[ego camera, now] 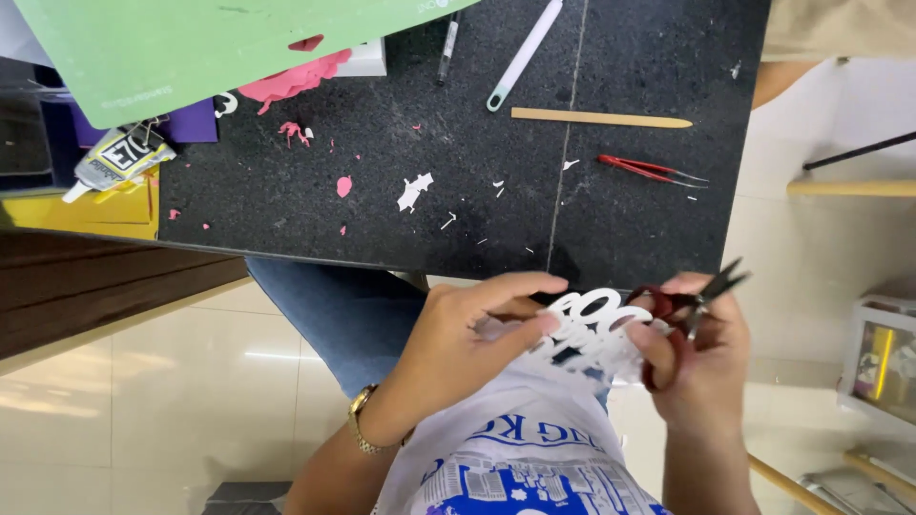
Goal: Trimming excess material from a paper birthday cake topper using scissors
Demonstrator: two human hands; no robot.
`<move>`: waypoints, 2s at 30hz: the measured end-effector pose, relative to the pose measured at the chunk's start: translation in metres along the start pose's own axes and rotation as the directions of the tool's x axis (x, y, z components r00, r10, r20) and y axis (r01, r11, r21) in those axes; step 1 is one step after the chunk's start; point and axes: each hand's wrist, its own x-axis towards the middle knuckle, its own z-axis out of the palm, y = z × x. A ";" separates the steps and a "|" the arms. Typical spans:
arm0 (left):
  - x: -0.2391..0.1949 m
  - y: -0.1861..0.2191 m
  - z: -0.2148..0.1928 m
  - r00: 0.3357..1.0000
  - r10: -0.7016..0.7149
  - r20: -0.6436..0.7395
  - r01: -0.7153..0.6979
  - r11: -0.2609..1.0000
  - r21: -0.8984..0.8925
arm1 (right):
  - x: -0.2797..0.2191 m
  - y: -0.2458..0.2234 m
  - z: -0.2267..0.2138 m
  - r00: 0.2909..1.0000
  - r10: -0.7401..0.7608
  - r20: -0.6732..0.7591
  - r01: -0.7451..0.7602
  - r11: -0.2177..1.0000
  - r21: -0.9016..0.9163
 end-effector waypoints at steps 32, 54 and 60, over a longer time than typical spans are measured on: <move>-0.025 0.010 0.016 0.985 0.049 -0.167 -0.081 0.978 -0.193 | -0.031 -0.075 0.014 0.955 0.233 0.185 0.001 0.619 -0.785; -0.032 0.018 0.018 0.947 0.052 -0.318 -0.099 0.986 -0.132 | -0.044 -0.058 0.009 0.922 0.375 0.093 -0.287 0.826 -0.484; -0.032 0.027 0.016 0.953 0.010 -0.302 -0.059 0.986 -0.153 | -0.046 -0.056 0.002 0.904 0.414 0.110 -0.337 0.845 -0.415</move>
